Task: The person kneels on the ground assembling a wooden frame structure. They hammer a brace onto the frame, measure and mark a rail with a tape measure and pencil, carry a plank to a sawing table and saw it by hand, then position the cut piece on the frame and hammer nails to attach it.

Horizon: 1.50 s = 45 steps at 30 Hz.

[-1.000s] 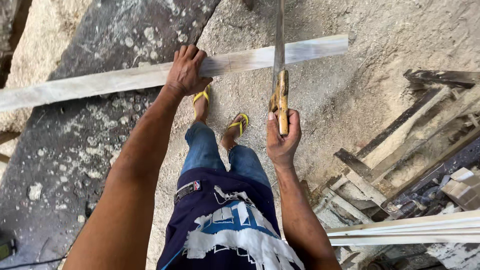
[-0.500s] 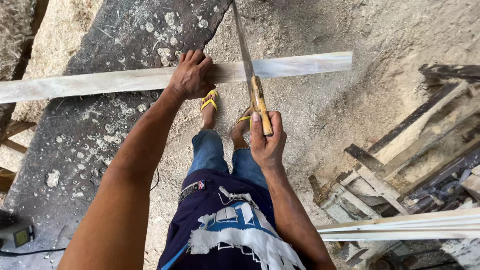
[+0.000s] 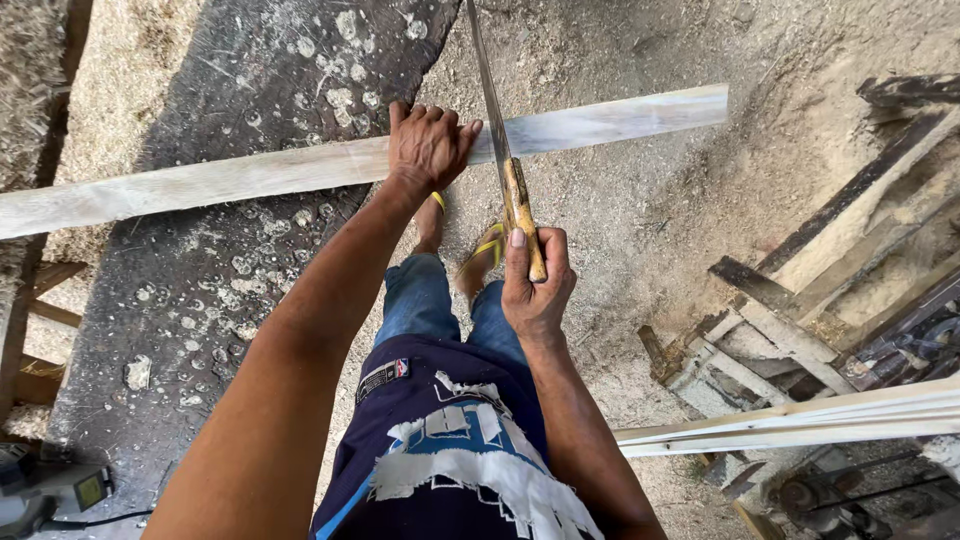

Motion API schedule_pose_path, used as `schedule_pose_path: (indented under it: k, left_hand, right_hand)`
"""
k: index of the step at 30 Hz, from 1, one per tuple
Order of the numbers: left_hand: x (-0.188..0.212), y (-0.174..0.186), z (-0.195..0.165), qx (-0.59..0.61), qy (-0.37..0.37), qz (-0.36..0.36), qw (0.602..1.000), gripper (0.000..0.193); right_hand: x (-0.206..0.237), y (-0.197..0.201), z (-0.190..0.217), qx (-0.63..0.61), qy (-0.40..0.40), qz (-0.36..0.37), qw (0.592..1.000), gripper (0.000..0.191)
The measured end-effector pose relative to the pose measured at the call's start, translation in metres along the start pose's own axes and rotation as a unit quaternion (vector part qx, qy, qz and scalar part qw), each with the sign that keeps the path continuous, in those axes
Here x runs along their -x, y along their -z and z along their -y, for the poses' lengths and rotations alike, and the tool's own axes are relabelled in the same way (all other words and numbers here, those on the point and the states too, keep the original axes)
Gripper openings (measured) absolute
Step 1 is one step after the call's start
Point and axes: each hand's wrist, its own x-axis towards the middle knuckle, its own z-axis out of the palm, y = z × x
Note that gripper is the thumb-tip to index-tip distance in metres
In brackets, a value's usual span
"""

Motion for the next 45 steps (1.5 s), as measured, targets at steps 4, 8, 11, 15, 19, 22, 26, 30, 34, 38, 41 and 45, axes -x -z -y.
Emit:
schedule_pose_path:
  k: [4,8,11,15,19,22,26,30,34,38,41,45]
  left_hand:
    - [-0.004,-0.002,-0.001,-0.002,0.04,0.077,0.996,0.064]
    - [-0.003,-0.002,-0.004,-0.019,0.033,0.048,0.998,0.067]
    - [-0.002,-0.003,-0.006,-0.032,0.025,0.041,0.998,0.069]
    - [-0.003,-0.005,-0.006,-0.037,0.04,0.063,0.997,0.072]
    - [-0.003,-0.012,-0.003,-0.045,0.033,0.05,0.997,0.073]
    - [-0.004,-0.014,-0.003,-0.036,0.026,0.01,0.999,0.073]
    - [-0.005,-0.015,-0.003,-0.036,0.046,0.063,0.996,0.076]
    - [-0.006,-0.015,-0.003,-0.034,0.043,0.057,0.997,0.076]
    - [-0.006,-0.019,-0.001,-0.036,0.046,0.063,0.996,0.076]
    - [-0.006,-0.021,0.001,-0.046,0.034,0.034,0.998,0.076]
    - [-0.008,-0.019,0.001,-0.036,0.051,0.058,0.996,0.075]
    - [-0.009,-0.015,0.0,-0.029,0.059,0.066,0.996,0.074]
  right_hand:
    - [0.002,0.001,-0.004,-0.049,-0.032,-0.002,0.998,0.019]
    - [0.005,0.002,-0.013,-0.06,-0.023,0.007,0.998,0.031]
    - [0.009,0.001,-0.024,-0.044,0.027,0.006,0.999,0.038]
    - [0.019,-0.003,-0.04,-0.056,0.039,0.008,0.998,0.037]
    - [0.024,-0.007,-0.05,-0.05,0.052,0.01,0.997,0.039]
    - [0.027,-0.004,-0.048,-0.054,0.049,0.012,0.997,0.038]
    - [0.035,0.015,-0.033,-0.058,0.022,0.029,0.998,0.04]
    - [0.041,0.031,-0.019,-0.04,0.022,0.037,0.998,0.039]
    - [0.026,0.019,-0.024,-0.035,0.036,0.026,0.998,0.037]
    - [0.03,0.019,-0.029,-0.043,0.023,0.035,0.998,0.038]
    - [0.051,0.04,-0.022,-0.047,-0.044,0.049,0.997,0.041]
    - [0.048,0.039,-0.024,-0.017,-0.007,0.046,0.999,0.04]
